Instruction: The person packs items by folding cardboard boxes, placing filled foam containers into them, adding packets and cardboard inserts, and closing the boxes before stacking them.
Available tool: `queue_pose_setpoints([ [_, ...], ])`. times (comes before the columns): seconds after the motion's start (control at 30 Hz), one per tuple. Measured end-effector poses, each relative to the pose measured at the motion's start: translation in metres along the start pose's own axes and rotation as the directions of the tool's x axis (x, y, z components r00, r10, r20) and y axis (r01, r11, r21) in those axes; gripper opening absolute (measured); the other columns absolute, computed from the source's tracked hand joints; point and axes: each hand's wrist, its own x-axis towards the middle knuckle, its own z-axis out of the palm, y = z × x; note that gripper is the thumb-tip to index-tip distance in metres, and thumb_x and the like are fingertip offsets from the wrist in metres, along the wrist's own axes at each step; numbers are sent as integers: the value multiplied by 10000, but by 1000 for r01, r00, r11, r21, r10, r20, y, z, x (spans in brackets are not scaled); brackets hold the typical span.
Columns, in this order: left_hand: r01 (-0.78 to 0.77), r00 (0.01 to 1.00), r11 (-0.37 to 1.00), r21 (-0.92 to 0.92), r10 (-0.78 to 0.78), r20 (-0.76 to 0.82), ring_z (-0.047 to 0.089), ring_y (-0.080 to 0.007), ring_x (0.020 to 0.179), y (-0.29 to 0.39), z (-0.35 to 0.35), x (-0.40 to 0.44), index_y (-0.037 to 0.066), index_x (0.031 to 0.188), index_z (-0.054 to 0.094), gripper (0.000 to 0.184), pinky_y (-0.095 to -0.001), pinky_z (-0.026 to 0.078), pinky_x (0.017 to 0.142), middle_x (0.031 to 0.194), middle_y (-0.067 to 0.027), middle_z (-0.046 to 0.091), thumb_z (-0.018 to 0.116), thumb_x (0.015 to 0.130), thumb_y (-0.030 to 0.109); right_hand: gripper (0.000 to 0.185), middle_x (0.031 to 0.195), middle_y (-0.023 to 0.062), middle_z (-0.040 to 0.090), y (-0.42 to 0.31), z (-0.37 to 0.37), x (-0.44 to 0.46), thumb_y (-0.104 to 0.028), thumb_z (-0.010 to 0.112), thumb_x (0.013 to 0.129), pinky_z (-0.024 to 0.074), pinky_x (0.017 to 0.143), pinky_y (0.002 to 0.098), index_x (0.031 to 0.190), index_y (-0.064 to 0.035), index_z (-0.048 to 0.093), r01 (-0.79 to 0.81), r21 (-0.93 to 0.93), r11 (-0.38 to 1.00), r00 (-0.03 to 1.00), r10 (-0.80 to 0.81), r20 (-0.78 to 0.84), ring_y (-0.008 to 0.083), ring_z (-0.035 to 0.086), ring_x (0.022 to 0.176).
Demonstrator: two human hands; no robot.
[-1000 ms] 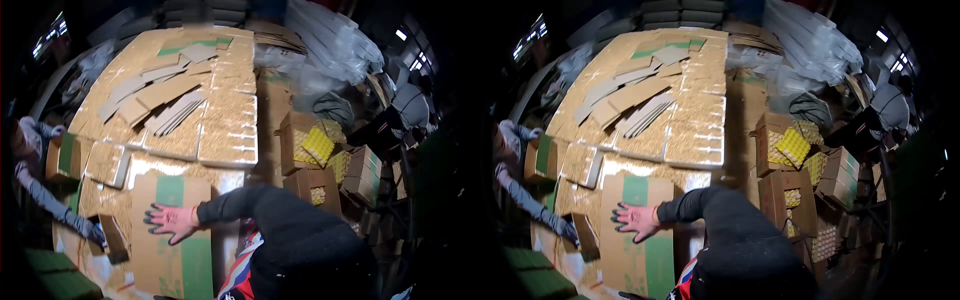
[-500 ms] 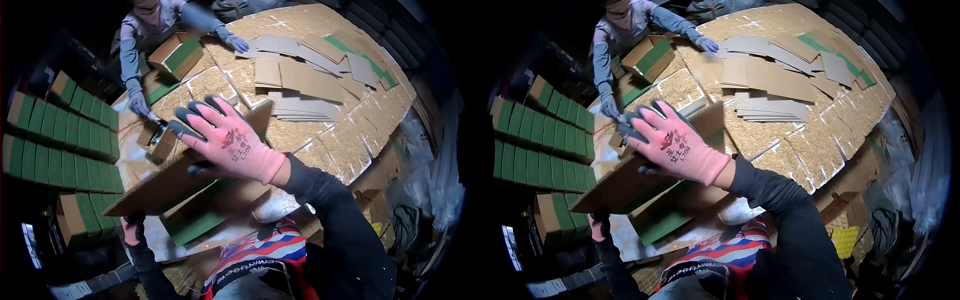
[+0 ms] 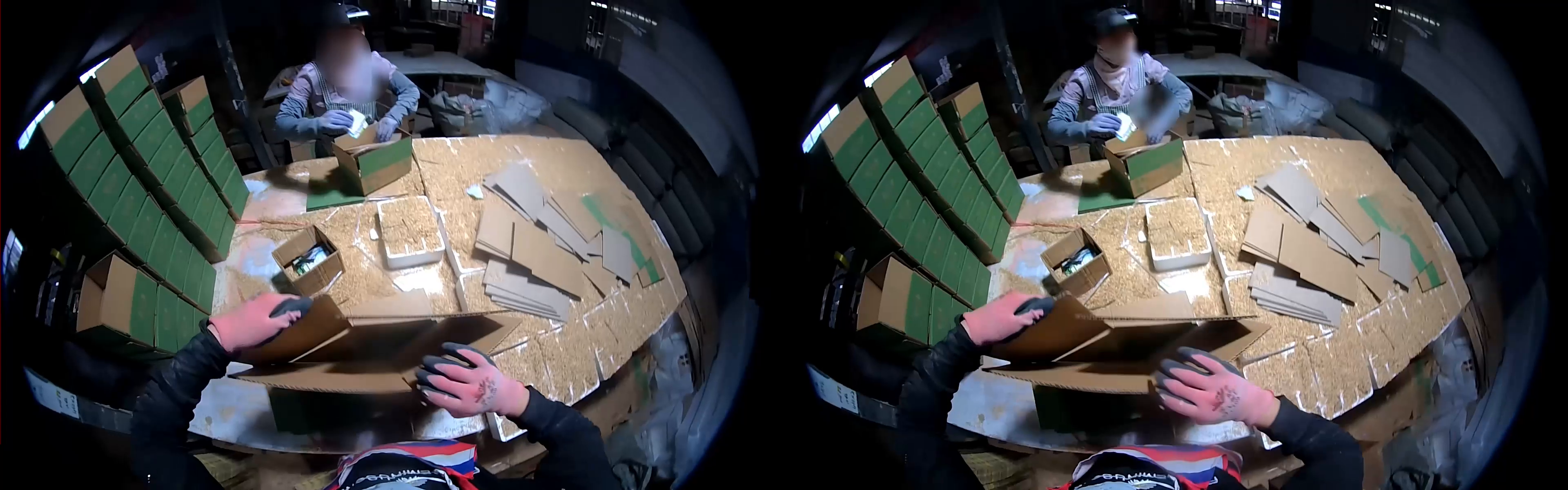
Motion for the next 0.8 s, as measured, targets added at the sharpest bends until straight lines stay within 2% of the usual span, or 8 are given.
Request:
queue_pose_setpoints([
  [0.13, 231, 908, 846, 481, -11, -418, 602, -310, 901, -3, -37, 32, 73, 1170, 532, 386, -414, 458, 804, 1053, -152, 611, 496, 864, 306, 187, 772, 39, 565, 73, -47, 23, -119, 610, 543, 324, 1016, 525, 728, -96, 598, -15, 627, 779, 997, 56, -46, 237, 565, 875],
  [0.17, 61, 818, 501, 863, 470, -331, 508, -323, 1106, -11, -22, 53, 84, 1244, 483, 480, -485, 357, 970, 1230, -155, 520, 530, 813, 289, 197, 801, 40, 566, 77, -33, 39, -99, 597, 563, 284, 1047, 504, 759, -84, 595, 21, 659, 752, 1000, -13, -16, 241, 556, 884],
  [0.3, -826, 484, 392, 406, 862, 151, 304, -319, 1325, 39, 48, 116, 85, 1346, 390, 580, -447, 211, 1109, 1428, -162, 327, 524, 796, 211, 239, 964, 84, 619, 61, 82, 42, -136, 554, 740, 282, 1066, 393, 955, -63, 629, -338, 624, 704, 867, -26, 498, 281, 541, 1017],
  [0.4, -823, 568, 534, 192, 774, 279, 231, -334, 1355, -24, 130, 155, 78, 1403, 287, 528, -424, 219, 1100, 1472, -174, 222, 432, 912, 205, 498, 1263, 132, 535, 73, 18, 3, -245, 600, 807, 227, 1092, 374, 1255, -43, 523, -477, 860, -180, 784, 355, 509, 256, 431, 1241],
  [0.57, -827, 525, 555, -91, 820, 227, 337, -358, 1289, -34, 137, 177, 84, 1418, 255, 594, -402, 276, 1073, 1451, -178, 273, 497, 896, 232, 980, 1415, 184, 311, 45, 30, 24, -282, 801, 648, 187, 1103, 377, 1411, -16, 248, -561, 792, 242, 622, 754, 210, 262, 257, 1345],
  [0.63, -384, 768, 891, -243, 454, 451, 511, -315, 1138, 34, 45, 150, 75, 1396, 314, 545, -352, 372, 990, 1271, -216, 502, 490, 911, 251, 928, 1359, 160, 376, 63, 69, 33, -156, 791, 638, 262, 1070, 335, 1388, 3, 270, -792, 574, 207, 382, 902, 202, 252, 356, 1271],
  [0.67, -645, 731, 690, -328, 682, -3, 538, -296, 1103, 15, 44, 157, 76, 1390, 331, 542, -349, 396, 960, 1221, -213, 540, 501, 908, 254, 927, 1348, 163, 384, 64, 68, 39, -113, 789, 627, 291, 1052, 327, 1379, 22, 265, -669, 743, 40, 354, 895, 271, 253, 383, 1245],
  [0.8, -58, 990, 620, -782, -65, -125, 449, -279, 1204, -46, 17, 91, 47, 1426, 127, 835, -357, 360, 1010, 1336, -245, 404, 669, 809, 199, 959, 1319, 165, 415, 55, 74, 30, -48, 793, 603, 371, 999, 311, 1369, 78, 231, -731, 655, 190, 323, 942, 87, 209, 414, 1205],
])
